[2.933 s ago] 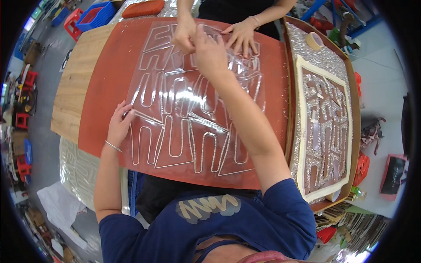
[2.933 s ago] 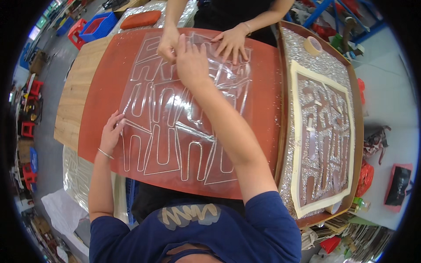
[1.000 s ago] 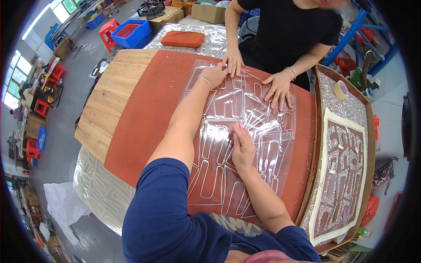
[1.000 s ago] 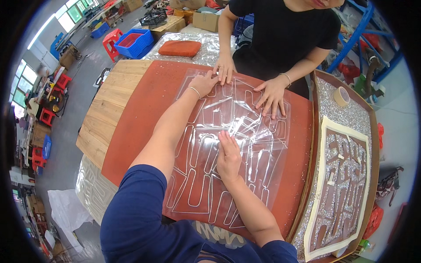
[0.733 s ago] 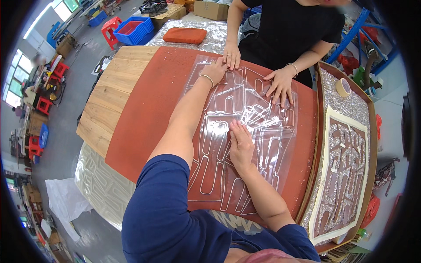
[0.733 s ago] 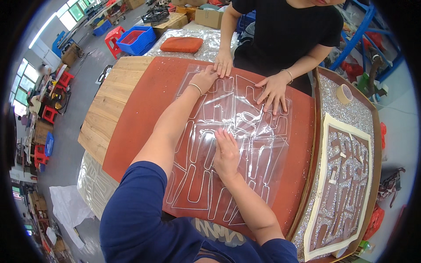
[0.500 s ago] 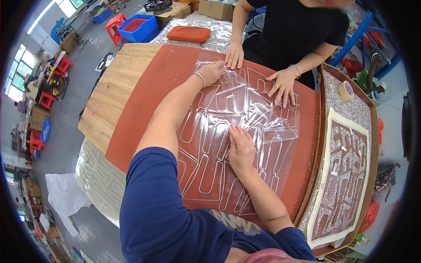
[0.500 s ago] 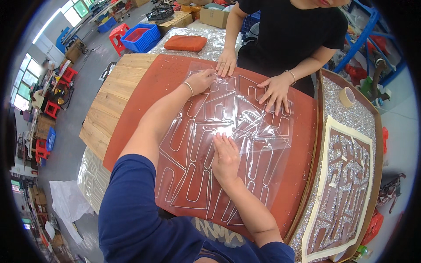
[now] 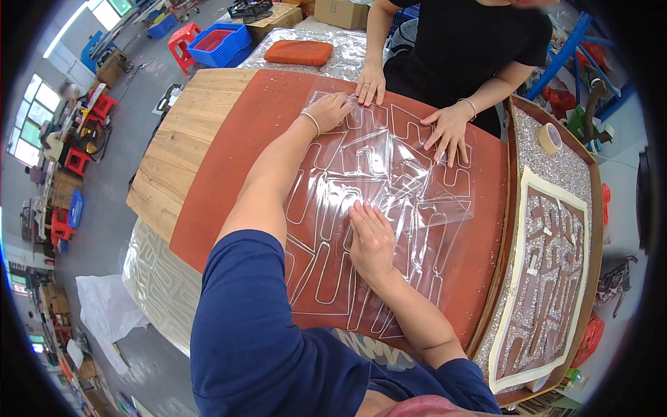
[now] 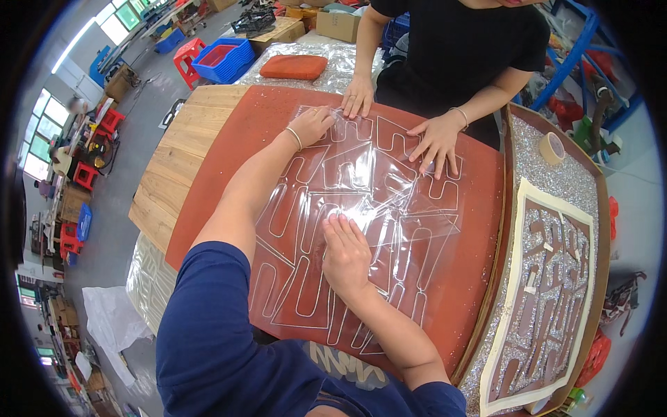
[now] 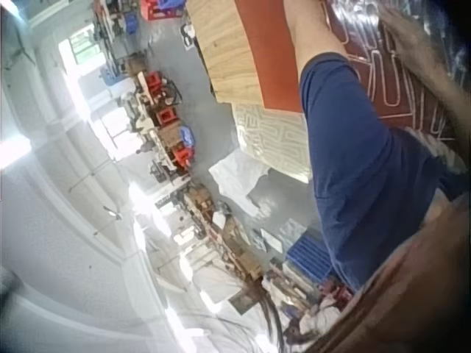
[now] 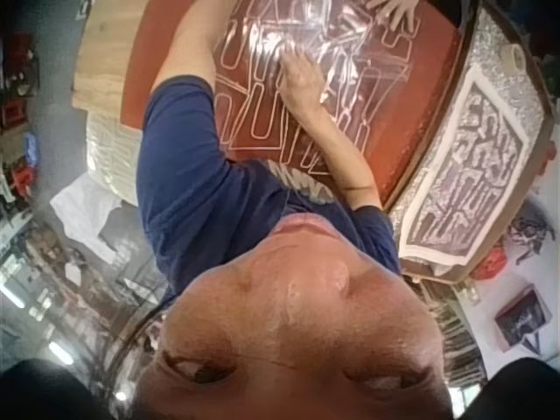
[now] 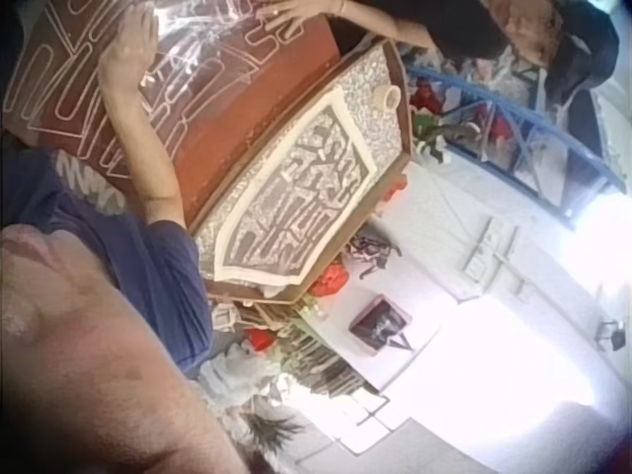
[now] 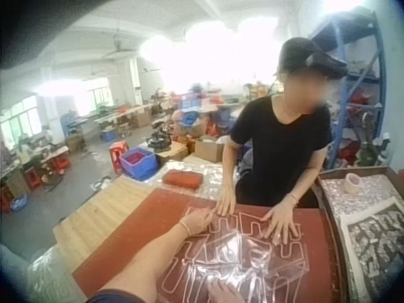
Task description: Apply adhesive or protective film to shoe material components using a frame and tape.
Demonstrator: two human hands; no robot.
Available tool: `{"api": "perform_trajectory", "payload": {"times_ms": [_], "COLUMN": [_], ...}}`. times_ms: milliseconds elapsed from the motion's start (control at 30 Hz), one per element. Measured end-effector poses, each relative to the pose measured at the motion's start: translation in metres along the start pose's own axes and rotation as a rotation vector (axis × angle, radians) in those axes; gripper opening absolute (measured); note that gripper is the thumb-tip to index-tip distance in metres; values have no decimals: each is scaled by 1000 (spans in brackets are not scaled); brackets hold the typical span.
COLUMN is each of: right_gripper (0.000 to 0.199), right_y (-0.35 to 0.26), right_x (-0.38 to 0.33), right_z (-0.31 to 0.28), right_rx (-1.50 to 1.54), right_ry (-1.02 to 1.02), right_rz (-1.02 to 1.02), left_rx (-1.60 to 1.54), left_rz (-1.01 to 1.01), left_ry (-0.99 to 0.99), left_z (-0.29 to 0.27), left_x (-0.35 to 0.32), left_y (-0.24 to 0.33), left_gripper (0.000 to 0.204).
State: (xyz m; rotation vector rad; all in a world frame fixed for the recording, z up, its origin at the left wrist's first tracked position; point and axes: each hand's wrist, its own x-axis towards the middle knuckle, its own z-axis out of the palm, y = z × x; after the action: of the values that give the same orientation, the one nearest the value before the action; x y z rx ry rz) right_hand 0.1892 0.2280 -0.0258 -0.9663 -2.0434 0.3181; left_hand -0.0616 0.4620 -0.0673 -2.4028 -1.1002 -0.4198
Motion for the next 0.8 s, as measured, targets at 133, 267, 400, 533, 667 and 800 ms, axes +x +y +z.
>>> {"api": "perform_trajectory", "payload": {"times_ms": [133, 267, 400, 533, 667, 800], "right_gripper": [30, 30, 27, 27, 27, 28], "right_y": [-2, -7, -10, -14, -12, -11], "right_x": [4, 6, 7, 7, 4, 4], "right_z": [-8, -12, -15, -18, -15, -17], "right_rx": [14, 25, 41, 41, 38, 29], "right_ry": [-20, -17, -28, -38, -47, -83], "right_rz": [7, 12, 45, 40, 33, 33], "left_rx": [-71, -40, 196, 190, 124, 141], "left_rz": [-141, -182, 59, 106, 65, -74], "left_ry": [-166, -92, 76, -2, -72, -241], "left_z": [-11, -10, -16, -6, -1, -3], "left_x": [-2, -18, -5, -6, -11, -10], "left_y": [4, -8, -7, -12, -14, -6], "left_gripper": [23, 23, 23, 23, 20, 13]}}
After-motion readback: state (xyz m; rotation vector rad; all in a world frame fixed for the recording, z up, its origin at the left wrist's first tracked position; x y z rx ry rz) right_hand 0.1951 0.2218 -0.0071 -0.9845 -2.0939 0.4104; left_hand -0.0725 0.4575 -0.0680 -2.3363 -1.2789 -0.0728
